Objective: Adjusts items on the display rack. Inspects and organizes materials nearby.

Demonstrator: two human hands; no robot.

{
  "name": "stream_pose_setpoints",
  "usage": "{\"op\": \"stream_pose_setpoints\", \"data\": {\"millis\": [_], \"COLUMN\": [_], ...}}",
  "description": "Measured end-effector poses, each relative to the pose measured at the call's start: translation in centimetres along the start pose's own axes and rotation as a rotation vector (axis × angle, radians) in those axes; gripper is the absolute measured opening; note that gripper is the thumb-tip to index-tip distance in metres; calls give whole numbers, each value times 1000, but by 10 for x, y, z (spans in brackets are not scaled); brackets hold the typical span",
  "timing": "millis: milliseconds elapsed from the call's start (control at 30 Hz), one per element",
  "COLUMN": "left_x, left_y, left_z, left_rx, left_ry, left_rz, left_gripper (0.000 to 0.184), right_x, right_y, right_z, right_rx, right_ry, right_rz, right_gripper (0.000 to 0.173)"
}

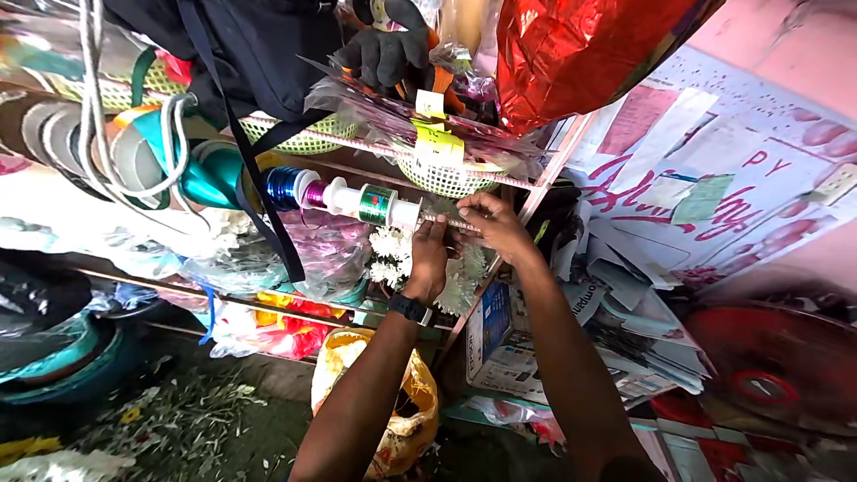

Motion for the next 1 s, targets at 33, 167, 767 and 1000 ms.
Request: {"op": "stream_pose_setpoints", "data": {"millis": [33,167,767,1000], "left_x": [0,1,6,3], "left_y": [0,2,5,5], "left_z": [0,2,-1,1], "left_rx": [-5,-3,-4,0], "left_ry": [-6,-8,-34,-32], "left_rz": [6,5,20,35], "left_gripper": [33,33,31,32], "right_x": [5,9,-6,-40], "right_y": [-5,-5,18,50], "right_z": [-3,-12,-21,3], "right_rx": [-74,-216,19,234], "right_ry": [-77,-113,285,877], "right_rz": [-15,-25,-250,-434], "right_gripper": [19,30,15,15]}}
Point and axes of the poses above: each hand's wrist, its own y-axis away from the middle knuckle, its own z-axis out of the palm, x = y × z, the point moved 4 cm from there along -y, towards the middle knuckle, and after that the axes turned 11 degrees about x, right-handed, at the moved point
